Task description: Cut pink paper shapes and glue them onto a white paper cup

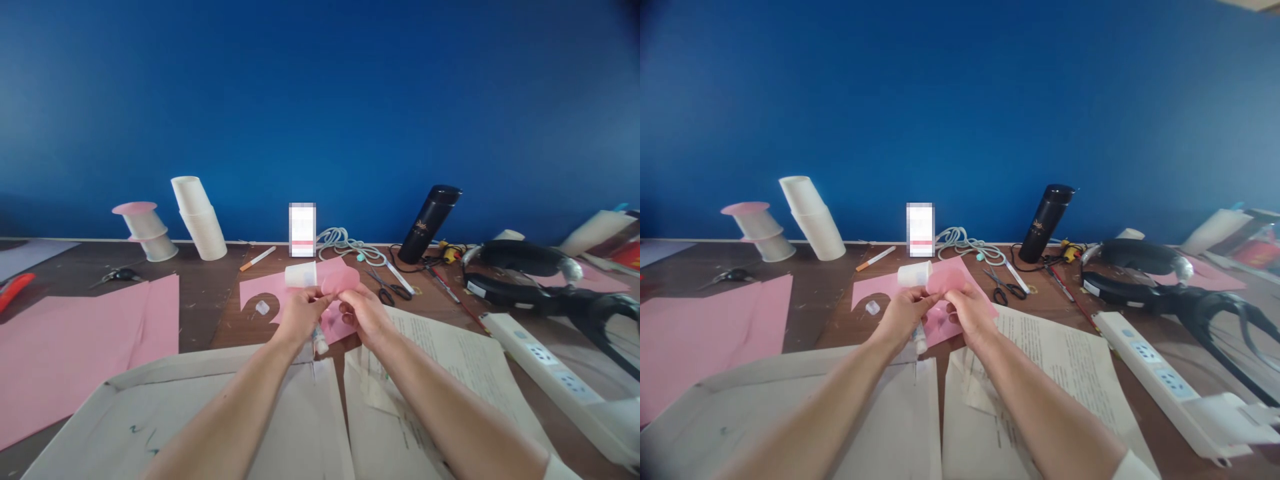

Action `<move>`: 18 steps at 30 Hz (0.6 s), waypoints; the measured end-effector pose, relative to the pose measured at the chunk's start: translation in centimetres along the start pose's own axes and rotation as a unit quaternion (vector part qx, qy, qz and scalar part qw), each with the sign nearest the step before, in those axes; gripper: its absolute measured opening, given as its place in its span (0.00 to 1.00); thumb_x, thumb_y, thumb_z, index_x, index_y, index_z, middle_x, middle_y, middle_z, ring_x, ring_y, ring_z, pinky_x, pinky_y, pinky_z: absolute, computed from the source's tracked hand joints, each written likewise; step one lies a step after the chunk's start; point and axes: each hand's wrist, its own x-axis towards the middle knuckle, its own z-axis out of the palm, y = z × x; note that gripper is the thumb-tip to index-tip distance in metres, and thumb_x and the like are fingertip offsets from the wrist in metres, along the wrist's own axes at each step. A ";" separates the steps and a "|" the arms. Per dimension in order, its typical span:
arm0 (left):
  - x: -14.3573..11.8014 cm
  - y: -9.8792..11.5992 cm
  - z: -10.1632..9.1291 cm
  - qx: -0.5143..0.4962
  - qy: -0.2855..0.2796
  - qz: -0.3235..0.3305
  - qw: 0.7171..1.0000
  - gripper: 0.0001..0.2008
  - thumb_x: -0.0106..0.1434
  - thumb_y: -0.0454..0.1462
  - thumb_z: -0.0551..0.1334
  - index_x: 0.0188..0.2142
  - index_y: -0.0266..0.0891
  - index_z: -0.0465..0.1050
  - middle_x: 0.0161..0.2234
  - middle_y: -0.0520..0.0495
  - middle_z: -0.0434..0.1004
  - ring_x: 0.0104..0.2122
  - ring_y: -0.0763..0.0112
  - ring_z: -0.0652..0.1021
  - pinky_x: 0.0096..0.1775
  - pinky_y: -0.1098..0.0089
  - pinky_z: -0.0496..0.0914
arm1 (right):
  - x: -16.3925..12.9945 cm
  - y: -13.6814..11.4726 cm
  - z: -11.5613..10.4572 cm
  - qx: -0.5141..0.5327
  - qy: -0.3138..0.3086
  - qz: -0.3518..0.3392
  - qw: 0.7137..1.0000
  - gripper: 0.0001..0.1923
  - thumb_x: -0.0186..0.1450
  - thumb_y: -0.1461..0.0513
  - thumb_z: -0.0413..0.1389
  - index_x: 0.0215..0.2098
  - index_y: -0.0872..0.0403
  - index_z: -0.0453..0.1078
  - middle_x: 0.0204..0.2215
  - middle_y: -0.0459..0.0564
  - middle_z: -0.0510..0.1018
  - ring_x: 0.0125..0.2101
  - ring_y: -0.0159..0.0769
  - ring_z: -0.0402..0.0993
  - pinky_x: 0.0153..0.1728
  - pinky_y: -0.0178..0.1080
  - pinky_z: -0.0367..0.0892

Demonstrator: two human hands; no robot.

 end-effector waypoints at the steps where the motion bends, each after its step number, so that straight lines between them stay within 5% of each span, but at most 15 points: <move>1: 0.0 0.0 0.0 0.004 0.001 0.003 1.000 0.14 0.48 0.46 0.67 0.28 0.38 0.77 0.16 0.53 0.65 0.16 0.78 0.62 0.17 0.76 0.52 | 0.0 0.0 0.0 0.001 0.000 0.003 1.000 0.09 0.50 0.62 0.58 0.30 0.53 0.70 0.25 0.45 0.72 0.21 0.27 0.65 0.17 0.28 0.57; 8: 0.1 -0.2 0.0 0.004 -0.008 -0.008 1.000 0.14 0.51 0.46 0.65 0.29 0.37 0.76 0.19 0.52 0.67 0.17 0.79 0.63 0.19 0.76 0.55 | 0.0 -0.2 -0.2 0.024 -0.019 0.022 0.999 0.08 0.51 0.61 0.58 0.31 0.54 0.69 0.28 0.48 0.74 0.21 0.27 0.66 0.16 0.28 0.57; 14: 0.5 -0.4 -0.4 -0.169 -0.003 -0.104 0.980 0.12 0.47 0.41 0.68 0.27 0.36 0.70 0.14 0.58 0.57 0.14 0.81 0.59 0.17 0.77 0.54 | -0.1 -0.4 -0.2 0.057 -0.066 -0.003 0.996 0.11 0.54 0.56 0.58 0.34 0.53 0.70 0.34 0.47 0.74 0.22 0.26 0.66 0.16 0.27 0.56; 18: 0.9 -0.8 -0.6 -0.238 0.002 -0.108 0.965 0.13 0.45 0.39 0.69 0.23 0.36 0.66 0.14 0.58 0.57 0.14 0.82 0.60 0.18 0.78 0.55 | -0.1 -0.5 -0.1 0.029 -0.071 0.006 0.997 0.13 0.53 0.56 0.59 0.36 0.52 0.72 0.35 0.46 0.74 0.22 0.25 0.65 0.17 0.27 0.56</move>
